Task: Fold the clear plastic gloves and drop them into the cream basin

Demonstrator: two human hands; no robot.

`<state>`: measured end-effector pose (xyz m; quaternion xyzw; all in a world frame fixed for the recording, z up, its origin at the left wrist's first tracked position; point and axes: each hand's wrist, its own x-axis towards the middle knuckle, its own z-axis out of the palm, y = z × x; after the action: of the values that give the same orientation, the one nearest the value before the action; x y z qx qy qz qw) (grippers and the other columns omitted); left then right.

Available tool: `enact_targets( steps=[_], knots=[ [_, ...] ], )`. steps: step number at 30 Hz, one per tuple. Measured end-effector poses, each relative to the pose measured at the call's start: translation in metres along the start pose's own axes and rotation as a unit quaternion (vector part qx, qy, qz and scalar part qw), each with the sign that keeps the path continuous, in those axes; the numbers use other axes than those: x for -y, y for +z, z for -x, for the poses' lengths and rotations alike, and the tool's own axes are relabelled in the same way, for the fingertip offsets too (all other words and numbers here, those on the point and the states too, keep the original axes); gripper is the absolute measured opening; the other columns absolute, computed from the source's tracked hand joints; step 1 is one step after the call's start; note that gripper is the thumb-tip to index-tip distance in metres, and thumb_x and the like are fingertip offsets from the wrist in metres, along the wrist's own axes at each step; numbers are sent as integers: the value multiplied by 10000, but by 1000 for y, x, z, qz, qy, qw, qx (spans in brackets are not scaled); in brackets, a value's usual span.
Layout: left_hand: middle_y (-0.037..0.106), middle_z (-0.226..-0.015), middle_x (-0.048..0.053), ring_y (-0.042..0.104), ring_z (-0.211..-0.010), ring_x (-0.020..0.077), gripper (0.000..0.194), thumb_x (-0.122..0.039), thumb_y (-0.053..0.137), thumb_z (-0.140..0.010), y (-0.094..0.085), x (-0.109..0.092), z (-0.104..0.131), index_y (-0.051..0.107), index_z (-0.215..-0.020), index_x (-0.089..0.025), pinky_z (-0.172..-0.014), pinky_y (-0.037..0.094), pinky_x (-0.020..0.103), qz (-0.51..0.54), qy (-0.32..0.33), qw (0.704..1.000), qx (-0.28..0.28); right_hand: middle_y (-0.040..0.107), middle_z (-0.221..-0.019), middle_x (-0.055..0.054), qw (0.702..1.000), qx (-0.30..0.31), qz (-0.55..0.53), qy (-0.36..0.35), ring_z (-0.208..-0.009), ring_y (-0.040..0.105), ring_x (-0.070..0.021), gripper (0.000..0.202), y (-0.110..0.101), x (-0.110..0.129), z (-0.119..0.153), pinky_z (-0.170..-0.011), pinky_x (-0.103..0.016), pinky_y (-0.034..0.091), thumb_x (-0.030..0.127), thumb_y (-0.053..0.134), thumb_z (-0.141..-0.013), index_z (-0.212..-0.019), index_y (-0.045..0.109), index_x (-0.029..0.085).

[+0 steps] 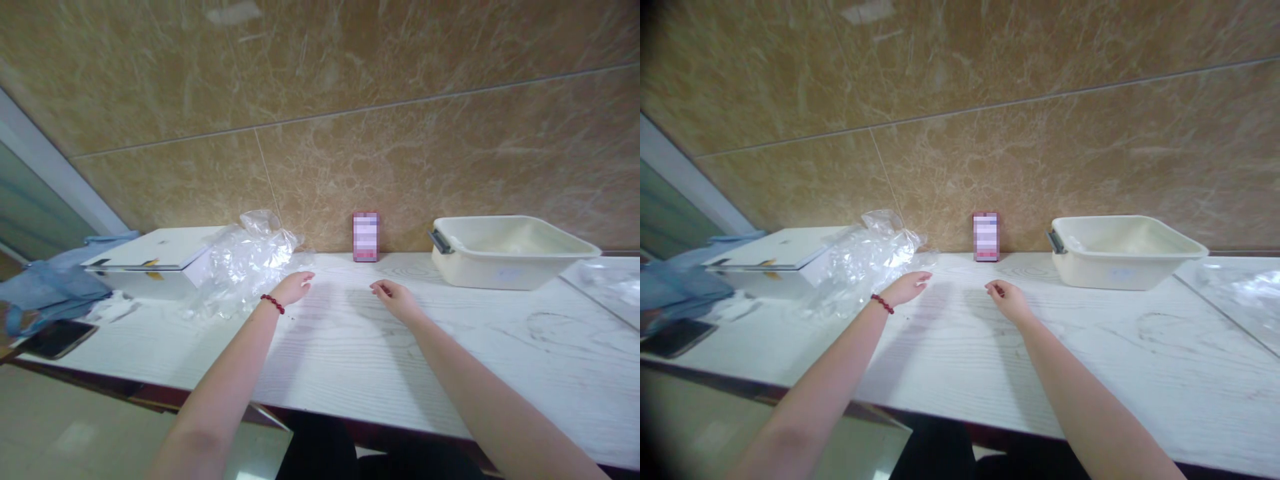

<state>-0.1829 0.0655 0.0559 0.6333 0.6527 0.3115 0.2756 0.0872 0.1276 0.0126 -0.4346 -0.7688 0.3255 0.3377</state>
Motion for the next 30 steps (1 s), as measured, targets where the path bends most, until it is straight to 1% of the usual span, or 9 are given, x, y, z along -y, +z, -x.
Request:
enact_targets(
  steps=[4,5,8,11,15,19,22,26,30],
  knots=[
    [540,-1104,57,416,-1087,215,427,-75,483,-555,-40,22,4,584,-957,-177,-971,212,309,-71,3,997,9,614,-700,-20,1000,-3,-3,-2,-597,528,-110,270,-1,-3,0,-560,-219,388,360,396,-743,-802,582,173],
    [516,-1138,63,410,-1093,208,476,-73,461,-565,-46,26,5,551,-1021,-172,-963,225,306,-152,21,988,24,613,-696,-19,1000,-4,-2,-3,-587,522,-108,272,-1,-3,0,-553,-218,383,359,394,-743,-803,583,172],
    [470,-1192,75,398,-1106,191,548,-67,443,-577,-55,36,4,479,-1114,-169,-945,249,292,-352,51,933,56,610,-685,-16,1000,-7,9,-8,-557,500,-102,268,-1,-2,0,-530,-214,367,347,392,-740,-798,588,173],
    [460,-1197,101,359,-1133,235,511,-91,473,-588,-53,44,3,494,-1093,-163,-943,230,364,-431,47,900,38,610,-684,-12,1000,-4,16,-8,-557,497,-102,260,-1,-2,1,-529,-212,363,337,393,-737,-799,589,178],
    [466,-1188,115,326,-1150,261,415,-121,480,-624,-50,48,4,537,-1033,-166,-938,199,416,-441,38,897,-13,611,-679,-8,1000,-3,20,-15,-565,505,-102,251,-1,-3,0,-540,-213,366,330,394,-740,-797,589,184],
    [581,-1018,119,452,-1032,252,238,-176,432,-696,-52,49,6,624,-835,-173,-880,282,384,-427,25,902,-50,613,-671,-10,1000,-4,21,-14,-549,499,-102,252,-1,-3,0,-522,-214,360,327,395,-740,-807,592,185],
    [619,-926,100,514,-936,241,249,-251,405,-730,-56,47,3,637,-794,-189,-835,329,355,-402,16,912,-83,612,-671,-13,1000,-2,16,-10,-560,507,-104,256,-1,-3,0,-526,-216,365,331,396,-738,-803,594,183],
    [618,-946,88,525,-916,225,318,-323,360,-761,-63,42,-5,627,-861,-182,-810,352,312,-354,4,924,-147,609,-674,-12,1000,1,11,-13,-570,513,-104,259,-1,-3,0,-535,-215,370,335,393,-738,-803,592,181],
    [634,-884,85,562,-816,203,399,-407,330,-764,-77,35,-12,612,-887,-153,-697,402,269,-294,-28,931,-214,608,-664,-9,1000,-3,7,-14,-565,514,-104,244,0,-5,0,-529,-213,371,314,397,-731,-793,592,180]
  ],
)
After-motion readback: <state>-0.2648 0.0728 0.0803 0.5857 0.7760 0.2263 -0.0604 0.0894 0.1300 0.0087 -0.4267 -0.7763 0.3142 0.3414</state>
